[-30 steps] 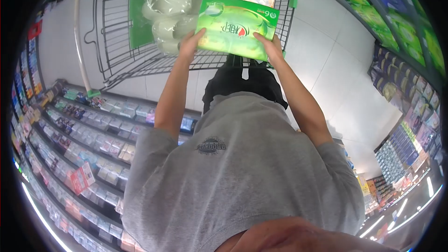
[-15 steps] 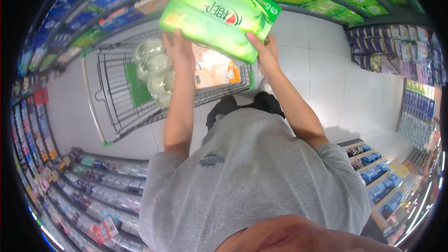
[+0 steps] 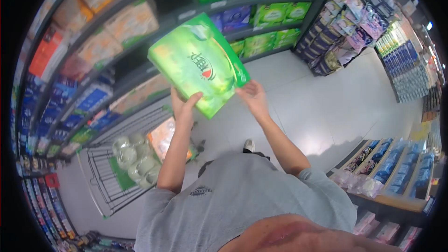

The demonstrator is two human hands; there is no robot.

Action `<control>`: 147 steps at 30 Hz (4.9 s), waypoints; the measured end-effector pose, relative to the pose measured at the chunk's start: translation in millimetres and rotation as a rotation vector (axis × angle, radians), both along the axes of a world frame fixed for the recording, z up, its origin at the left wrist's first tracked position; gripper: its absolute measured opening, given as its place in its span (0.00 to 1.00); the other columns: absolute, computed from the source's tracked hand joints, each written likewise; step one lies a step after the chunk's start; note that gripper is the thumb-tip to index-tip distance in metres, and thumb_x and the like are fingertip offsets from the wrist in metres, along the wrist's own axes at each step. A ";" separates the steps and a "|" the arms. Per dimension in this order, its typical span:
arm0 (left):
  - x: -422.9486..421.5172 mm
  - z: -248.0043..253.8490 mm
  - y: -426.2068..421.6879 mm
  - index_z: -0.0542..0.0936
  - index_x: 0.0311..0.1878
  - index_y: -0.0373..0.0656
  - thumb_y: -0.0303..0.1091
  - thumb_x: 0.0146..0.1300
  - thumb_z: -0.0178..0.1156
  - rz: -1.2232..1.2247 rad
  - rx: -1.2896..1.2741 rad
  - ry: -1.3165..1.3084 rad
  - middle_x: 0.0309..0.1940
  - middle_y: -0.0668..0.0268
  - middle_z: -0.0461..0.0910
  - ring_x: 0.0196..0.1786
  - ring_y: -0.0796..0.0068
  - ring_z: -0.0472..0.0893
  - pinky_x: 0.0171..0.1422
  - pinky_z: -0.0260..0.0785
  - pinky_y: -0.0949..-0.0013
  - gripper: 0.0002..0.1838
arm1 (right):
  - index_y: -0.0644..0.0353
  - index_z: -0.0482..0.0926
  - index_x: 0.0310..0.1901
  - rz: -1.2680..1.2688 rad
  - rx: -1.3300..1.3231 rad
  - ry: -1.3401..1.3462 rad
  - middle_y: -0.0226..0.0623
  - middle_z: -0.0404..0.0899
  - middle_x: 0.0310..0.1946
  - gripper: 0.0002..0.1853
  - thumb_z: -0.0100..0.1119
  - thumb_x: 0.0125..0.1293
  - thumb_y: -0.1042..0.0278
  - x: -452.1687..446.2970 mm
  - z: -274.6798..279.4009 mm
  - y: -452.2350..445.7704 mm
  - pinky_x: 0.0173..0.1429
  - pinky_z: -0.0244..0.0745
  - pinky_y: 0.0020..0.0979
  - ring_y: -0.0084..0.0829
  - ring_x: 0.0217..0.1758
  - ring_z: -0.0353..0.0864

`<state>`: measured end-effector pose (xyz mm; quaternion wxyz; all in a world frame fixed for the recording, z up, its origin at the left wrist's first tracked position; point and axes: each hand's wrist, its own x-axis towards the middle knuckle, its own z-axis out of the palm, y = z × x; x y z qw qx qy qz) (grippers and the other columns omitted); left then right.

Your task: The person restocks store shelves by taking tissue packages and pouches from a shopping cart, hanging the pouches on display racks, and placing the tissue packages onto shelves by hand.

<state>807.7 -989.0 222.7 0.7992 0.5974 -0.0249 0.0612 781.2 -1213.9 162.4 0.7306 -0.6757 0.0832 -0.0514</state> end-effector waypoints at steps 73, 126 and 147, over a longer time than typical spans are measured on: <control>707.1 206.0 -583.7 0.80 0.49 0.37 0.25 0.40 0.78 0.107 0.784 -0.598 0.44 0.62 0.84 0.46 0.70 0.81 0.52 0.74 0.67 0.29 | 0.64 0.77 0.53 0.301 -0.550 -0.666 0.38 0.82 0.47 0.27 0.73 0.49 0.74 727.5 324.3 -679.2 0.56 0.74 0.34 0.32 0.51 0.79; 562.9 -11.9 -598.4 0.79 0.51 0.45 0.25 0.46 0.65 0.569 1.194 -0.712 0.66 0.48 0.65 0.66 0.44 0.68 0.64 0.67 0.49 0.23 | 0.70 0.76 0.52 0.212 -0.809 -0.905 0.54 0.76 0.54 0.19 0.63 0.61 0.70 623.3 -54.7 -565.3 0.65 0.64 0.46 0.52 0.57 0.74; -246.1 -311.2 -355.6 0.83 0.48 0.39 0.48 0.52 0.66 0.694 0.521 1.305 0.49 0.47 0.81 0.55 0.52 0.79 0.62 0.70 0.57 0.25 | 0.57 0.76 0.16 1.426 -1.175 -0.043 0.38 0.73 0.12 0.15 0.52 0.55 0.60 357.5 -327.1 -377.5 0.25 0.67 0.40 0.34 0.18 0.75</control>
